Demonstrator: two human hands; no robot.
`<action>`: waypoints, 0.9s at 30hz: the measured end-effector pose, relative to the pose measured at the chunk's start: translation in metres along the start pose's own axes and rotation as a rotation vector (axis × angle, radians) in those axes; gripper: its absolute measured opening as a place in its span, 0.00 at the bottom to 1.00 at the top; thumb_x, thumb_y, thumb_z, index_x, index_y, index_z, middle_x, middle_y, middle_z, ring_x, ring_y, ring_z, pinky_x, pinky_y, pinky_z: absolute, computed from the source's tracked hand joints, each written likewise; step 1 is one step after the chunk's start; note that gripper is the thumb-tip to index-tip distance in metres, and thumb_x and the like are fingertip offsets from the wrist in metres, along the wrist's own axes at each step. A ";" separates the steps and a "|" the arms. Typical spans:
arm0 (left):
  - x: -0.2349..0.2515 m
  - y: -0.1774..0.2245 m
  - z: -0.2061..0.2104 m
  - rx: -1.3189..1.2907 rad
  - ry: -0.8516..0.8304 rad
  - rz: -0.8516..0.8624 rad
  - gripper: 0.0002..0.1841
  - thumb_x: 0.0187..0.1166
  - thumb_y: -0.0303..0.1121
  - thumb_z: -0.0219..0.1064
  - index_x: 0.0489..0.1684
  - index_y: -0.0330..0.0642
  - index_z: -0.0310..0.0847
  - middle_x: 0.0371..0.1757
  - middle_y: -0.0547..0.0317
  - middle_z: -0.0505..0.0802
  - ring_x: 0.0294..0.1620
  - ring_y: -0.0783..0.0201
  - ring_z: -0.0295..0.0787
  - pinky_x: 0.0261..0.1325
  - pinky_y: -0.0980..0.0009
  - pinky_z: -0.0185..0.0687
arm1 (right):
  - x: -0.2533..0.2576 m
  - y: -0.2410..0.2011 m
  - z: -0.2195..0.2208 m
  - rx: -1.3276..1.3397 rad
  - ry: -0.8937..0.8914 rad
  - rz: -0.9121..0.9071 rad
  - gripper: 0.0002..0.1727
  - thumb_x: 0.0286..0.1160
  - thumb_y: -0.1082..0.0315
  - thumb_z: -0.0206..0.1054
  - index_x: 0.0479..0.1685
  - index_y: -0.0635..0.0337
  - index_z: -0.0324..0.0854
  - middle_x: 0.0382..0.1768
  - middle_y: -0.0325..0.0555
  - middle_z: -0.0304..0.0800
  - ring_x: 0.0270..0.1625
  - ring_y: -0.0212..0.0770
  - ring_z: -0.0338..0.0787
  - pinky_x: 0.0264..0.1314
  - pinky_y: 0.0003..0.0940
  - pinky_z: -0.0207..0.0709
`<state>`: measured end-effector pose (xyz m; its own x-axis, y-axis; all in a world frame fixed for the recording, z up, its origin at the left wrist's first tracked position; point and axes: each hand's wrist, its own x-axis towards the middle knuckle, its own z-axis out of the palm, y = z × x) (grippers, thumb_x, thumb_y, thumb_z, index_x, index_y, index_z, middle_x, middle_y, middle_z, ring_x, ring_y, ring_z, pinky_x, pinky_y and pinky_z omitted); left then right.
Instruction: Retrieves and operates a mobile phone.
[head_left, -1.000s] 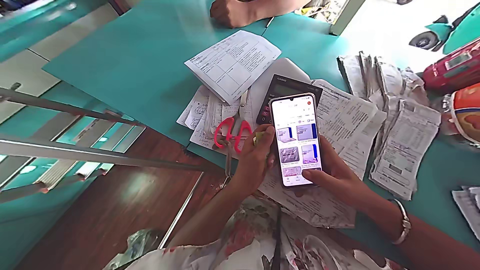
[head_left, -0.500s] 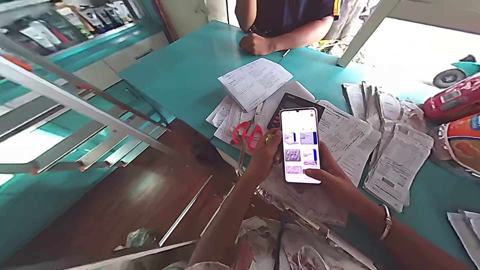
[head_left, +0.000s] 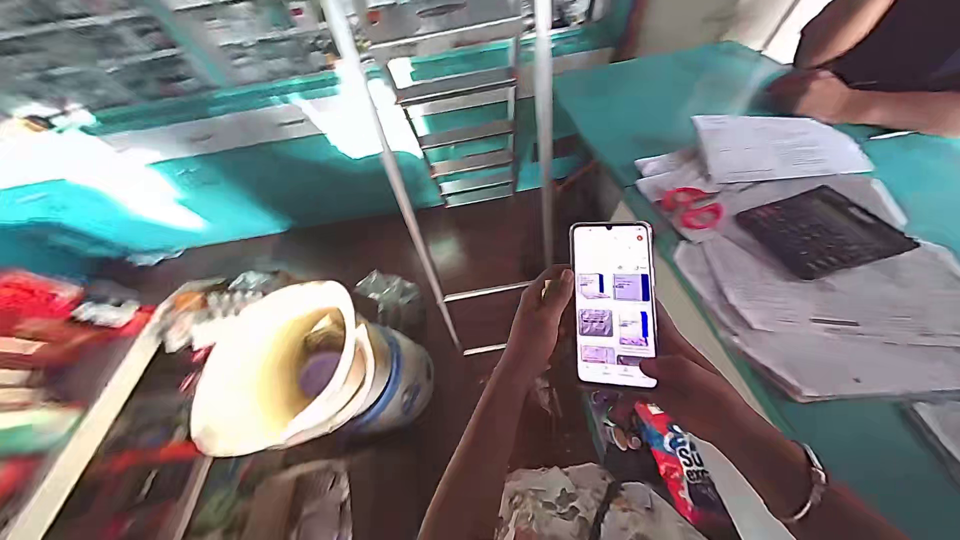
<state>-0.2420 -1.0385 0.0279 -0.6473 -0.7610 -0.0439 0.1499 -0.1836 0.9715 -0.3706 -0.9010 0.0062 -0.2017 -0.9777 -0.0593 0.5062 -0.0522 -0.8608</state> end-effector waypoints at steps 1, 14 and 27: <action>-0.025 0.003 -0.012 -0.006 0.081 0.023 0.16 0.92 0.32 0.48 0.63 0.32 0.77 0.43 0.65 0.91 0.43 0.80 0.89 0.51 0.78 0.87 | -0.005 0.008 0.016 -0.010 -0.045 0.017 0.48 0.61 0.70 0.69 0.84 0.47 0.44 0.62 0.27 0.87 0.58 0.32 0.93 0.49 0.35 0.94; -0.415 0.042 -0.104 0.047 0.797 0.371 0.14 0.91 0.31 0.45 0.53 0.40 0.79 0.35 0.71 0.91 0.32 0.82 0.87 0.35 0.82 0.85 | -0.154 0.115 0.248 -0.130 -0.759 0.219 0.36 0.71 0.74 0.62 0.81 0.49 0.54 0.61 0.27 0.89 0.55 0.31 0.95 0.40 0.34 0.96; -0.913 0.018 -0.021 0.301 1.685 0.376 0.15 0.91 0.29 0.49 0.64 0.33 0.78 0.44 0.72 0.89 0.39 0.87 0.83 0.42 0.86 0.80 | -0.502 0.280 0.469 0.115 -1.429 0.790 0.36 0.76 0.56 0.68 0.79 0.49 0.51 0.59 0.28 0.91 0.53 0.34 0.96 0.39 0.37 0.95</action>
<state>0.3673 -0.3599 0.0804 0.8294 -0.5250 0.1912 -0.1617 0.1020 0.9816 0.2659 -0.5208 0.0317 0.9836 -0.1473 0.1039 0.1705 0.5727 -0.8018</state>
